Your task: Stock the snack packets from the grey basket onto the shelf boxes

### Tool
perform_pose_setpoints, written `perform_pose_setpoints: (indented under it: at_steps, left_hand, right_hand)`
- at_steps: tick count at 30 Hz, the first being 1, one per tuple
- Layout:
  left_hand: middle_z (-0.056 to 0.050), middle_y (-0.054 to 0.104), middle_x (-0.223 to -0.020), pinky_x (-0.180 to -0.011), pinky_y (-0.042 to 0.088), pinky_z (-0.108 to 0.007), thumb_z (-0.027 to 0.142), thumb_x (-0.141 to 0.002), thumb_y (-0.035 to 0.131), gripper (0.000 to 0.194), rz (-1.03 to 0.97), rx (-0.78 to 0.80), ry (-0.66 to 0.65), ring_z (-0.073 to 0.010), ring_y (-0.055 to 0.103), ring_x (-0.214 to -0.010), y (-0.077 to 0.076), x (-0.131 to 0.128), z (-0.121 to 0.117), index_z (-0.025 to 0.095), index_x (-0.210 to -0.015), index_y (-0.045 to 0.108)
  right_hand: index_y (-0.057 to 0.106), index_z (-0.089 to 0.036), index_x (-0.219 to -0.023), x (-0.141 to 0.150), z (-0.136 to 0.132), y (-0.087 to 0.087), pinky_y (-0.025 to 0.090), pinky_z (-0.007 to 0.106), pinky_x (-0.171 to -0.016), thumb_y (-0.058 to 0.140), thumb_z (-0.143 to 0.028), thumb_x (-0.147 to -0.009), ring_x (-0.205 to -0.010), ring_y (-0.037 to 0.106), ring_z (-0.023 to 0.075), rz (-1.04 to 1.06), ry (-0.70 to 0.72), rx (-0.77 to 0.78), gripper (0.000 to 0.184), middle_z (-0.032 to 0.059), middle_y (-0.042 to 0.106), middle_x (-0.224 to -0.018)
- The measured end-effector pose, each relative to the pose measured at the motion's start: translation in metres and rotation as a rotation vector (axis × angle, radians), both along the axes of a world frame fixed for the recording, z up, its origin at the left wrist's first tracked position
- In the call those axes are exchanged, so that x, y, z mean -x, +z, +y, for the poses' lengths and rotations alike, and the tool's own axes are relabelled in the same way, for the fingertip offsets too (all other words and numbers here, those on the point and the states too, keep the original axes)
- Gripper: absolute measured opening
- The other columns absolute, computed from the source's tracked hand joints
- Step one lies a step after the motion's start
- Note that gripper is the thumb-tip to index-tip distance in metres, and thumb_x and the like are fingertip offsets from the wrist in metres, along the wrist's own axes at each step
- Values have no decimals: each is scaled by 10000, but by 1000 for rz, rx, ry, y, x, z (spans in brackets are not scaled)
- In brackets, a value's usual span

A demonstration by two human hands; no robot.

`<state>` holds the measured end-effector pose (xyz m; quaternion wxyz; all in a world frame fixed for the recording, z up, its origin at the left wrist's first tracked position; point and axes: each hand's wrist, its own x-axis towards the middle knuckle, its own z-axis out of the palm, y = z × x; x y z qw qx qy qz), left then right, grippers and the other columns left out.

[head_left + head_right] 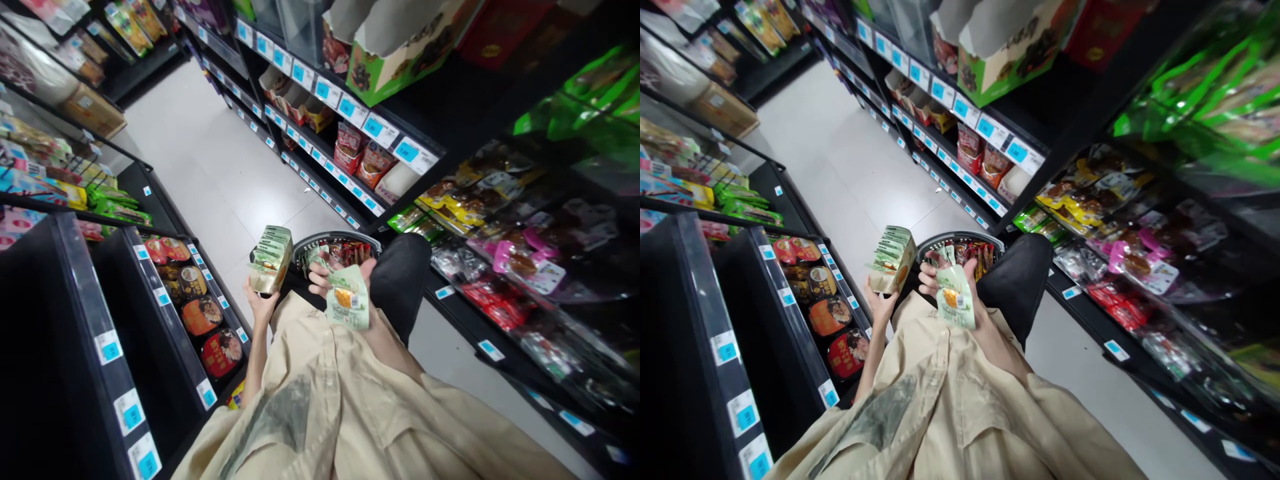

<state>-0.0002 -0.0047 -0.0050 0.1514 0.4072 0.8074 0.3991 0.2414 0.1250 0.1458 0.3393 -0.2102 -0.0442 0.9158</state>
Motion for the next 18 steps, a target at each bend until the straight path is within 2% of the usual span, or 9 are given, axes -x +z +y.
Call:
perform_pose_setpoints:
  at_steps: [2, 3, 5, 7, 9, 11, 14, 18]
  left_hand:
    - [-172, 503, -1409, -1187, 417, -511, 297, -684, 843, 933, 8, -37, 21, -333, 521, -1354, 1, -2, 0, 187, -1494, 394]
    - [-179, 512, -1405, -1179, 428, -512, 288, -679, 844, 931, 21, -49, 30, -335, 532, -1343, 1, -3, 0, 175, -1492, 405]
    - [-195, 511, -1417, -1187, 422, -511, 270, -683, 839, 929, 35, -60, 15, -338, 521, -1359, 2, -5, 0, 148, -1497, 409]
    - [-192, 510, -1421, -1197, 417, -505, 260, -677, 844, 934, 44, -67, 7, -334, 515, -1368, 2, -6, -1, 142, -1498, 413]
    - [-174, 515, -1418, -1198, 423, -498, 252, -660, 851, 941, 44, -67, 15, -328, 518, -1370, 1, -6, -1, 163, -1492, 421]
    - [-157, 517, -1419, -1196, 432, -495, 249, -646, 857, 948, 39, -61, 28, -327, 520, -1375, -1, -6, -2, 186, -1487, 424]
    - [-150, 516, -1426, -1198, 433, -498, 243, -645, 855, 953, 22, -64, 38, -326, 521, -1377, -3, -8, -2, 193, -1491, 419]
    - [-146, 508, -1447, -1211, 418, -494, 224, -630, 858, 984, -2, -51, 35, -325, 500, -1397, -2, -11, -2, 197, -1507, 410]
  right_hand:
    - [643, -272, -952, -2, -3, -12, 203, 241, -428, 870, -829, -422, -530, 137, 86, 16, -29, -62, 802, -89, 335, -676]
    - [617, -273, -906, -3, -4, -18, 185, 232, -416, 943, -726, -419, -528, 127, 87, -1, -35, -90, 741, -96, 312, -663]
    - [552, -269, -816, -7, -7, -26, 228, 226, -412, 981, -536, -531, -519, 192, 99, -72, -40, -122, 580, -88, 325, -645]
    - [530, -266, -788, -9, -8, -31, 348, 238, -447, 935, -409, -631, -538, 360, 120, -153, -19, -105, 457, -65, 416, -649]
    - [575, -266, -839, -7, -7, -33, 479, 282, -541, 885, -380, -679, -649, 550, 165, -248, 35, -46, 367, -30, 557, -715]
    - [615, -267, -901, -3, -7, -32, 547, 334, -618, 847, -379, -709, -743, 643, 213, -364, 62, -15, 321, -10, 650, -779]
    - [597, -267, -859, 6, -6, -30, 538, 322, -629, 833, -362, -741, -693, 627, 195, -514, 4, -133, 280, -36, 649, -753]
    - [555, -252, -793, 23, -1, -26, 463, 262, -642, 802, -446, -826, -653, 518, 142, -726, -44, -468, 316, -59, 568, -717]
